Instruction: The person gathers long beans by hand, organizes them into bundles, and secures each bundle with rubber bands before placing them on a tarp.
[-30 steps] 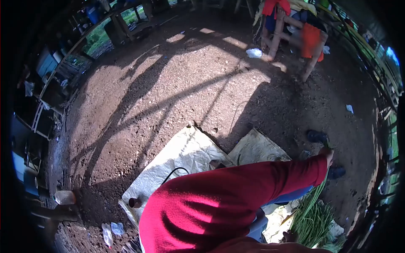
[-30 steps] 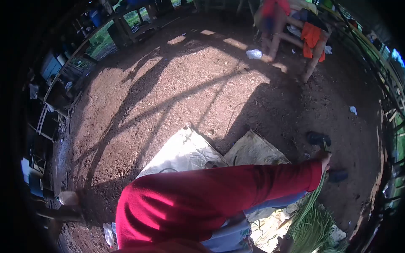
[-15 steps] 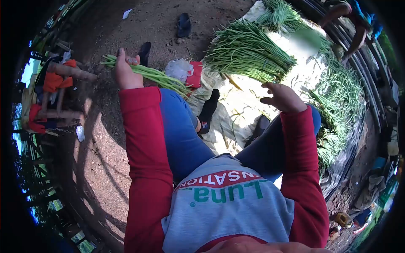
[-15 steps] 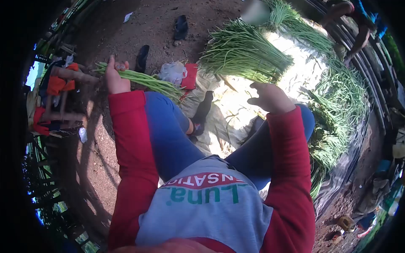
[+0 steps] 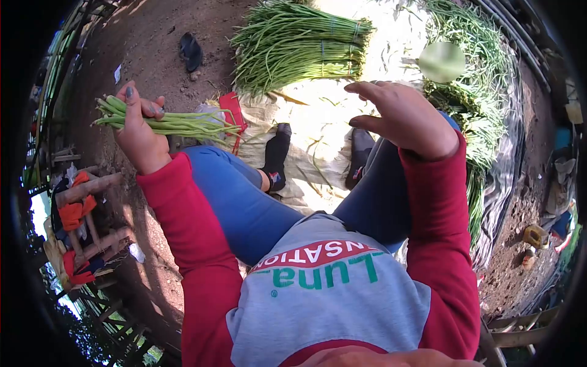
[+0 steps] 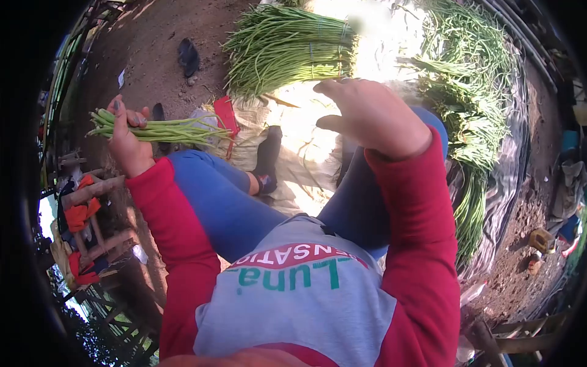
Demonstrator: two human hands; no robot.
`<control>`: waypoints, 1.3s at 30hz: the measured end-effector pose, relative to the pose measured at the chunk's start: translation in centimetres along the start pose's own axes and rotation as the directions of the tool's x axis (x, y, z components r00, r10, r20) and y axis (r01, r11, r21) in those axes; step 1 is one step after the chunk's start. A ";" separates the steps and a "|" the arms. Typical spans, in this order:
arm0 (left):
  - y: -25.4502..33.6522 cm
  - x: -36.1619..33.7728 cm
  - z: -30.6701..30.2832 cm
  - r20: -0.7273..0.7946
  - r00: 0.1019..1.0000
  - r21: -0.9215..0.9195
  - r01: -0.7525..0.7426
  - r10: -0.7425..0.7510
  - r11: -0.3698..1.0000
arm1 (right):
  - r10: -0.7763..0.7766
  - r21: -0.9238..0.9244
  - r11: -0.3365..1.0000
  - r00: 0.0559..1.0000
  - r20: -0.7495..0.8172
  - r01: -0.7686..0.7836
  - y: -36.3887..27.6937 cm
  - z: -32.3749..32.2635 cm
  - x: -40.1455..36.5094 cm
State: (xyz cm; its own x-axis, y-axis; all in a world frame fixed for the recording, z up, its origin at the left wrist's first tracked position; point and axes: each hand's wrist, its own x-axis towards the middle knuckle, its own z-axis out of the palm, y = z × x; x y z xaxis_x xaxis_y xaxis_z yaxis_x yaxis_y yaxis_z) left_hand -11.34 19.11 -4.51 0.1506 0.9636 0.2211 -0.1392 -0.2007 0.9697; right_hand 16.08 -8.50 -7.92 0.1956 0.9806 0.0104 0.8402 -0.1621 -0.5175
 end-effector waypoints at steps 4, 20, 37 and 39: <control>0.1 0.2 1.8 0.071 0.997 -0.017 0.005 -0.004 1.000 | -0.021 0.013 1.000 0.999 -0.026 0.021 0.7 0.3 -1.0; 7.8 -3.3 -8.5 -0.029 0.942 0.124 -0.329 0.335 0.936 | 0.064 -0.132 0.991 0.814 0.577 0.016 -0.8 8.7 -2.4; -30.9 -14.5 -14.2 0.044 0.703 0.993 0.048 -0.710 0.109 | 0.136 -0.131 0.988 0.861 0.490 -0.081 -1.2 9.1 -3.2; -34.3 -15.3 -13.1 -0.057 0.697 0.982 0.168 -0.715 0.085 | 0.175 -0.191 0.977 0.851 0.496 -0.090 -1.3 9.6 -2.9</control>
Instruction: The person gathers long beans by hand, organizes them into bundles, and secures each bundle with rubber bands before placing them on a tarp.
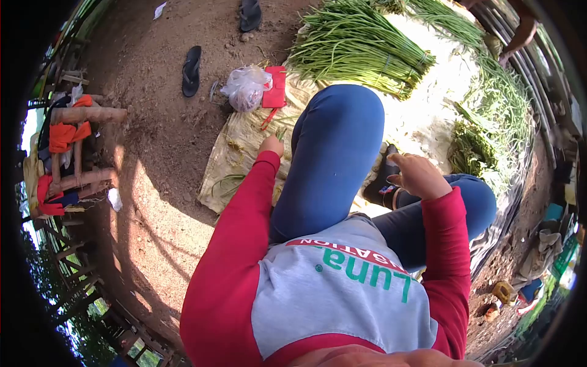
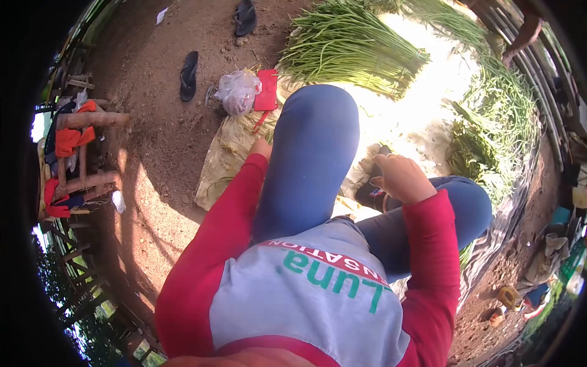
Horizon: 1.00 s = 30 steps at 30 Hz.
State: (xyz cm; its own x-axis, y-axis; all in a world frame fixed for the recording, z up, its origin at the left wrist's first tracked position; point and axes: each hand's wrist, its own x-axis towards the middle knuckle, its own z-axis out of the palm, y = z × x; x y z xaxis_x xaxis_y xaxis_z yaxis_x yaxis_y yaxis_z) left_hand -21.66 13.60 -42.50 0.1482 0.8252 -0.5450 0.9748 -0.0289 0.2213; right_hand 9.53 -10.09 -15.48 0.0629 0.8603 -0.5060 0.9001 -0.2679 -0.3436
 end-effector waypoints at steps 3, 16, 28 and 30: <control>0.3 2.0 1.7 0.027 0.997 -0.128 -0.069 0.073 0.989 | 0.053 -0.057 0.997 0.998 0.029 -0.051 -0.7 -0.3 -0.1; 1.8 4.7 -6.6 -0.165 0.762 -0.433 -0.626 0.626 0.648 | -0.099 0.322 0.876 0.788 -0.608 0.359 -3.7 -5.9 -5.2; 18.8 -33.7 -31.5 0.167 0.269 -0.681 -0.665 0.949 0.308 | 0.513 0.420 0.714 -0.011 -0.858 0.561 -4.0 -4.3 -18.1; 22.0 -40.6 -33.1 0.319 0.219 -0.765 -0.515 0.922 0.387 | 0.577 0.475 0.654 0.018 -0.817 0.588 -2.9 -2.6 -19.1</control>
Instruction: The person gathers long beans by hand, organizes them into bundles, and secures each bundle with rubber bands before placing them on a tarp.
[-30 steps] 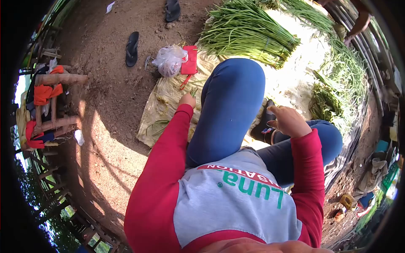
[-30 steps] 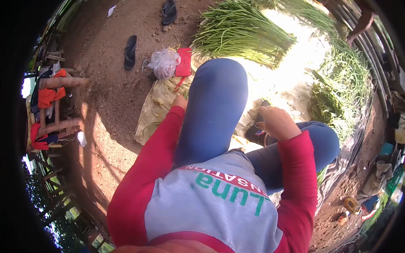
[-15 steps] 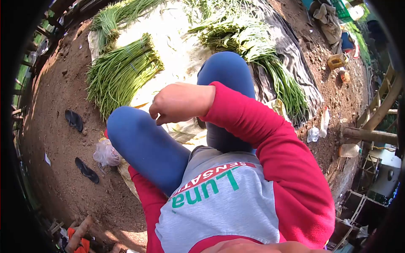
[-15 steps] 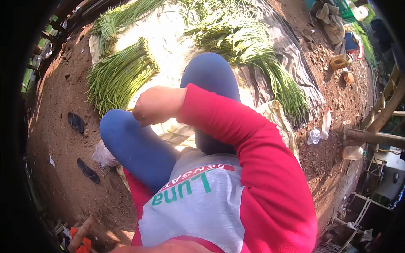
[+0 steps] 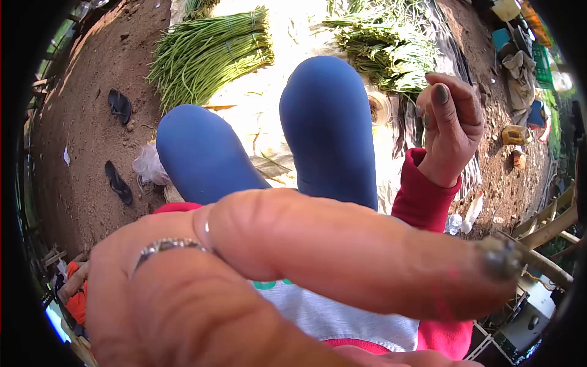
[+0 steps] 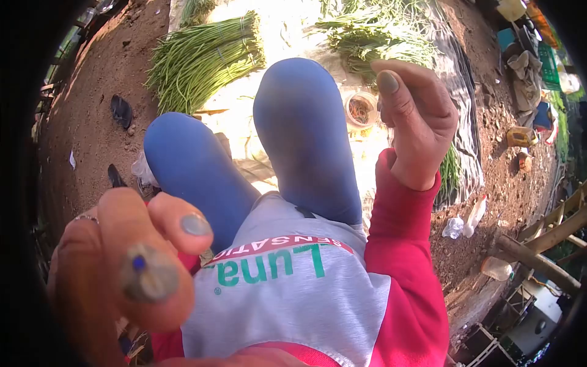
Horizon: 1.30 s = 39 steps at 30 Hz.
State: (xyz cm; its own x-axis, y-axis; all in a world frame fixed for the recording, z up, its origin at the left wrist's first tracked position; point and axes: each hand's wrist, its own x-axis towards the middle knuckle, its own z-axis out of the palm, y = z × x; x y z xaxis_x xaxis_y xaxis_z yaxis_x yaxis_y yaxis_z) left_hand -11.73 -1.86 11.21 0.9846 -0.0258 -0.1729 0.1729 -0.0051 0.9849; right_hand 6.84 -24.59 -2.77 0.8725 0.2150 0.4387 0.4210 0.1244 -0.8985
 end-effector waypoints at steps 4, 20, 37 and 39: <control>-3.4 1.9 3.5 0.229 0.764 -0.127 -0.592 0.604 0.796 | 0.219 -0.062 0.972 0.971 -0.096 -0.226 3.1 -3.6 -1.7; -3.7 1.0 3.5 0.188 0.733 -0.021 -0.663 0.654 0.748 | 0.481 -0.015 0.876 0.872 0.095 -0.482 11.0 -4.5 -4.6; -4.9 1.7 5.5 0.178 0.701 -0.031 -0.698 0.691 0.716 | -0.522 0.262 0.843 0.833 0.183 0.471 -4.0 1.7 -1.4; -4.8 1.9 5.5 0.175 0.697 -0.038 -0.701 0.696 0.712 | -0.524 0.266 0.841 0.832 0.185 0.470 -4.3 1.5 -1.3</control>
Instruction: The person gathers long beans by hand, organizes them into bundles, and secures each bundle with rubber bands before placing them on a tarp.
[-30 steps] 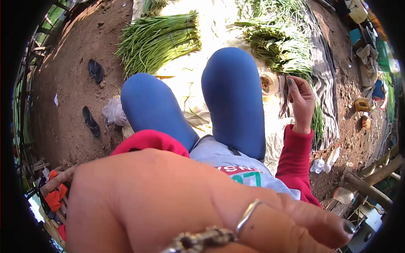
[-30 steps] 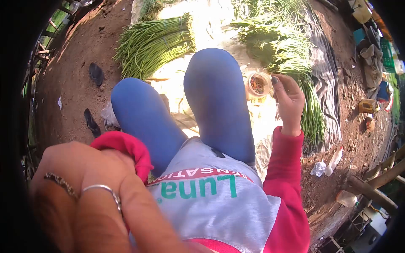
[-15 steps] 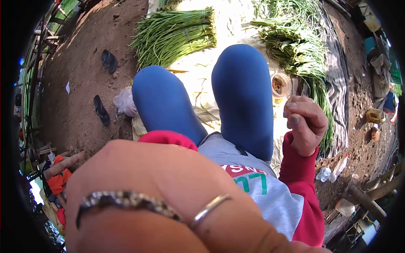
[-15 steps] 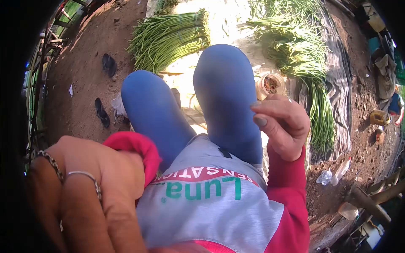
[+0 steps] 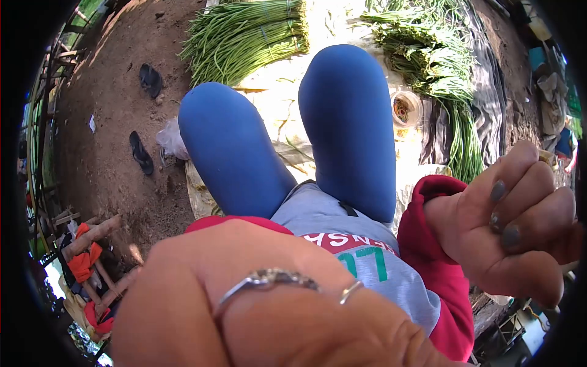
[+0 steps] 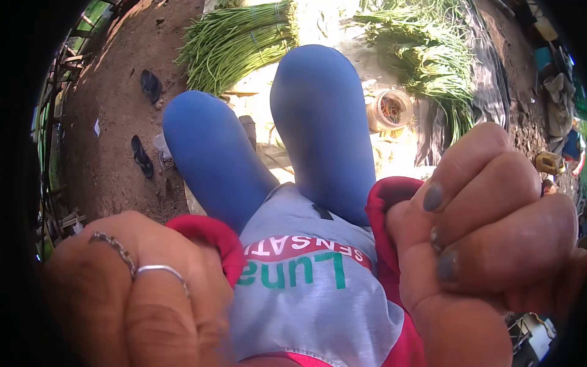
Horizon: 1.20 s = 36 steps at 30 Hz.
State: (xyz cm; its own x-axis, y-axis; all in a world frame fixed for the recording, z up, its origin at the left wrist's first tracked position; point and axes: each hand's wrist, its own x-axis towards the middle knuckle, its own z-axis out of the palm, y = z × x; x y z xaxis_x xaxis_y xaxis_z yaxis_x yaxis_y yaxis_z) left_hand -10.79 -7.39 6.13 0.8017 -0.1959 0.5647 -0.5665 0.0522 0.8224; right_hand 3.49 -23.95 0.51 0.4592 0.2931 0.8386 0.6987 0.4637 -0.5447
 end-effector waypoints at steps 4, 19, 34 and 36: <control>-0.2 -0.1 -0.1 0.009 1.000 -0.005 -0.015 0.016 1.000 | -0.008 -0.003 1.000 1.000 -0.013 0.008 -0.4 -0.4 0.2; -2.1 -0.9 -0.7 -0.016 0.996 0.019 -0.091 0.092 0.996 | -0.041 0.001 0.999 0.999 0.012 0.041 0.3 -0.8 -0.7; -1.8 -0.8 -1.4 -0.030 0.990 0.059 -0.138 0.140 0.989 | -0.061 -0.005 0.998 0.998 0.020 0.061 0.9 -0.8 -0.1; -2.0 -0.7 -1.3 -0.038 0.990 0.064 -0.134 0.136 0.989 | -0.046 -0.008 0.999 0.999 0.022 0.046 0.6 -1.1 0.0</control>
State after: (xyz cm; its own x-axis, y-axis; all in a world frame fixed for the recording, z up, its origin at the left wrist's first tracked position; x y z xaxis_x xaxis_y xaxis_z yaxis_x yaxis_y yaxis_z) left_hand -9.97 -6.06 4.12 0.7235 -0.1500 0.6738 -0.6798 0.0147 0.7333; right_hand 4.50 -24.55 0.18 0.4148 0.2896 0.8626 0.7234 0.4701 -0.5057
